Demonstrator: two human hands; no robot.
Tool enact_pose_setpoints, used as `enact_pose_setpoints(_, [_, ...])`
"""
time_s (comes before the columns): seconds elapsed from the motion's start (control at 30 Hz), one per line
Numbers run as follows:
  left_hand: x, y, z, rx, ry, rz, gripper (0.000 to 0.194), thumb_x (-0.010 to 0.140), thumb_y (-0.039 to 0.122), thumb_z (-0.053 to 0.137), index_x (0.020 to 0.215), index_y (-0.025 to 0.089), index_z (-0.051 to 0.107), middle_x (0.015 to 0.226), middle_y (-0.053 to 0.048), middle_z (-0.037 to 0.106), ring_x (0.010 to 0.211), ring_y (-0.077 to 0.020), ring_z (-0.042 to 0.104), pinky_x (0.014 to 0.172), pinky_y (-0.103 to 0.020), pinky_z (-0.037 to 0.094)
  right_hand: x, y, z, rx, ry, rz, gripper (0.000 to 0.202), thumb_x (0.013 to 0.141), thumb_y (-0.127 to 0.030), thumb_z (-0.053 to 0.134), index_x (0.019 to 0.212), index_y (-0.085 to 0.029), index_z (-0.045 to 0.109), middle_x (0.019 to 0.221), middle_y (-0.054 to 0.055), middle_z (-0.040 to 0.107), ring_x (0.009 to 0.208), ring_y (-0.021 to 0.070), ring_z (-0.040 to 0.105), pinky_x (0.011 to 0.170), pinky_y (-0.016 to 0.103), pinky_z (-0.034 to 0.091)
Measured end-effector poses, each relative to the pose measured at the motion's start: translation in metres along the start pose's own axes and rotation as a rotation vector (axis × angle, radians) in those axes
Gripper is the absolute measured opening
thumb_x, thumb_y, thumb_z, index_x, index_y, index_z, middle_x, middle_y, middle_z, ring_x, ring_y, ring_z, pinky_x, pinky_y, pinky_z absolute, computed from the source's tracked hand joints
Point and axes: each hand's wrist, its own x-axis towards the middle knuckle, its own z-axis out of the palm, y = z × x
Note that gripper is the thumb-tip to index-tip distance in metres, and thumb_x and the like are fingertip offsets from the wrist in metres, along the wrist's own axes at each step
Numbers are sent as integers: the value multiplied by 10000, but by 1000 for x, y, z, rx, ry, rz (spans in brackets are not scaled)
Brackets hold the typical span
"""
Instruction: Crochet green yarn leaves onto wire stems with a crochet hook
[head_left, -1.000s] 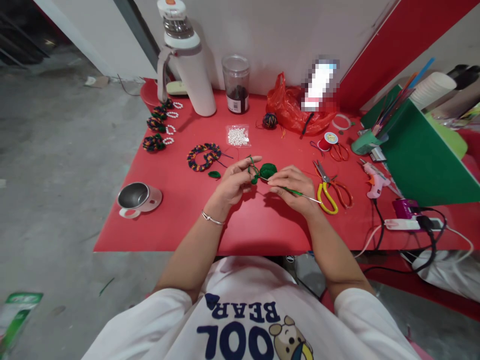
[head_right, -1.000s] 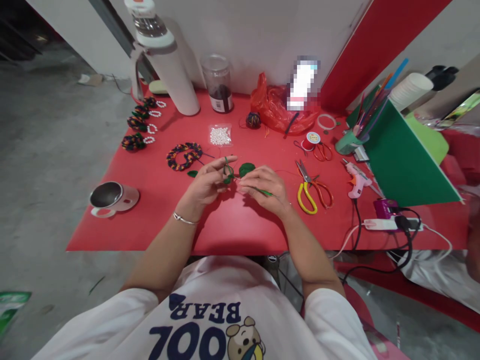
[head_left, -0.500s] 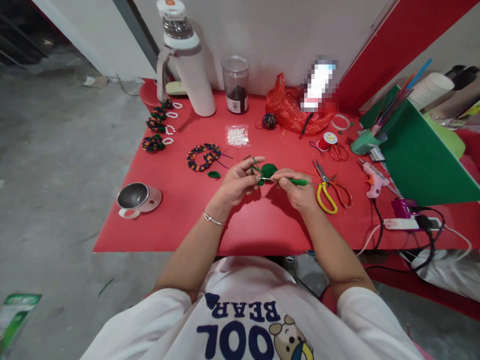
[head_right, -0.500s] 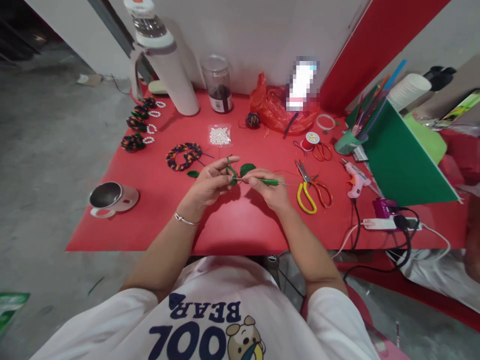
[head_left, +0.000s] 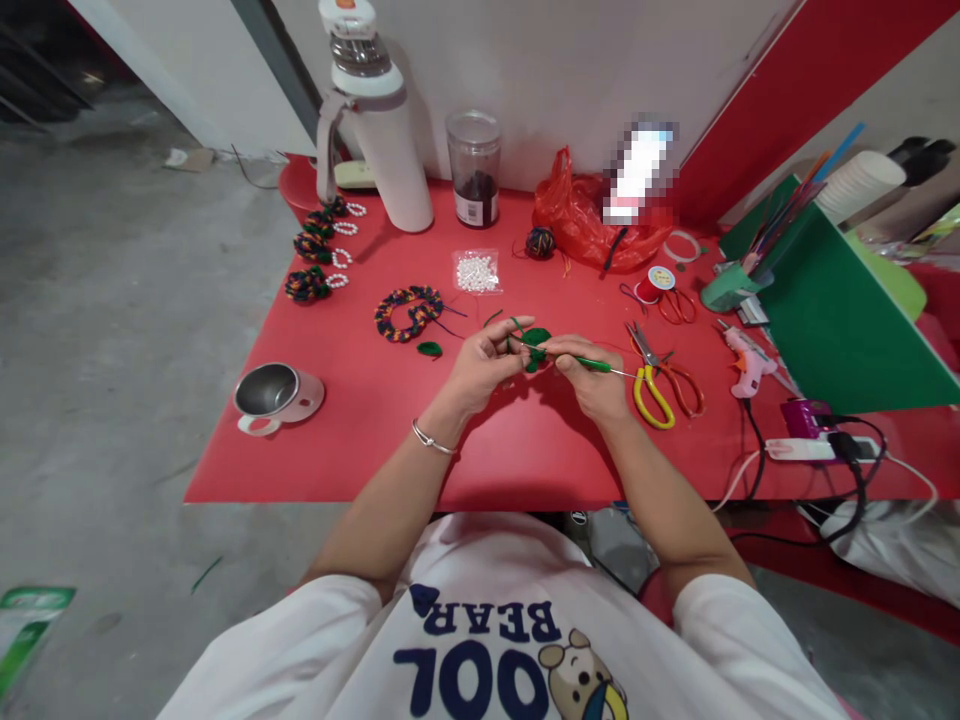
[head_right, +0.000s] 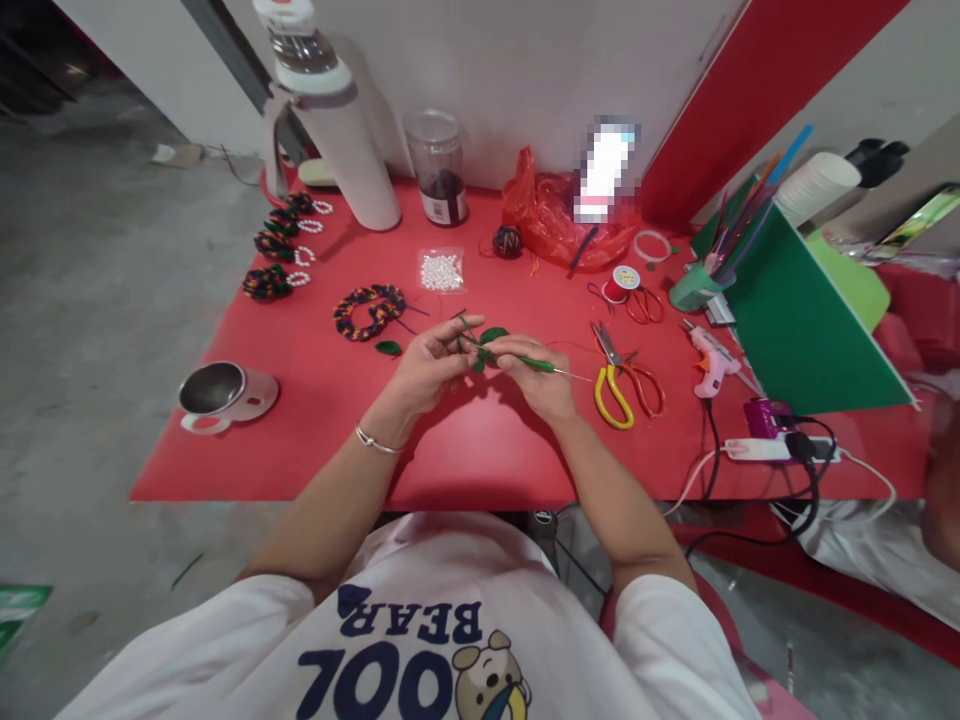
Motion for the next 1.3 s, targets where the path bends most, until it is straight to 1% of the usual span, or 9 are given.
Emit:
enact_pose_setpoints(0.07, [-1,0,1,-48,4,-6,600,634,164,834,1224,155,722,787,13,676,578,-88,588,401,-175,395,1,-1,0,-18,-8,6,164,878,-499,803,979,-376,845,1023,-6,842,1008,212,775,977,423,617])
enact_pose_setpoints(0.23, [-2,-1,3,-130,-29,-55,636,658,243,891,1261,182,697,1132,-83,746,697,-145,721,396,-183,436,2,-5,1,-49,14,5,205,866,-543,800,950,-362,847,1009,5,841,994,215,778,957,421,624])
enact_pose_setpoints(0.33, [0,-4,4,-117,-10,-17,727,616,209,932,1297,188,677,1018,-47,741,659,-131,714,385,-171,409,2,-5,2,-64,29,-30,177,883,-512,794,962,-363,847,1009,3,843,992,213,775,964,422,617])
enact_pose_setpoints(0.47, [1,-5,3,-129,50,-3,656,635,168,895,1258,169,691,836,14,677,619,-104,674,373,-165,382,3,-5,1,-84,69,-52,173,895,-507,783,958,-359,845,980,6,844,974,215,774,956,424,619])
enact_pose_setpoints(0.6, [-1,-2,4,-149,44,-39,647,642,146,844,1268,164,682,818,14,672,622,-115,676,370,-174,382,2,-6,1,-120,49,-15,229,885,-556,774,928,-342,843,982,16,842,971,219,772,956,432,620])
enact_pose_setpoints(0.87, [0,-3,6,-129,71,-13,659,616,199,899,1243,157,700,734,32,649,563,-92,605,373,-180,334,1,-6,3,-80,55,-56,132,913,-461,776,962,-355,838,987,1,841,971,199,769,955,409,611])
enact_pose_setpoints(0.97, [1,-4,5,-101,94,-16,658,610,212,895,1238,157,705,716,36,649,532,-79,565,378,-182,323,1,-6,2,-92,64,-53,147,916,-477,768,966,-357,838,984,4,840,979,212,767,971,431,604])
enact_pose_setpoints(1.17, [2,-4,4,-61,114,18,654,613,200,860,1247,149,709,743,22,665,569,-89,590,403,-185,354,1,-6,-3,-106,14,9,246,944,-550,704,955,-340,833,993,12,833,993,214,759,990,432,593])
enact_pose_setpoints(1.3, [1,-4,4,-41,109,39,644,614,194,850,1240,135,711,756,12,682,572,-90,598,417,-187,365,1,-5,-6,-92,-4,16,248,966,-527,681,942,-328,827,982,16,827,989,213,754,979,428,591])
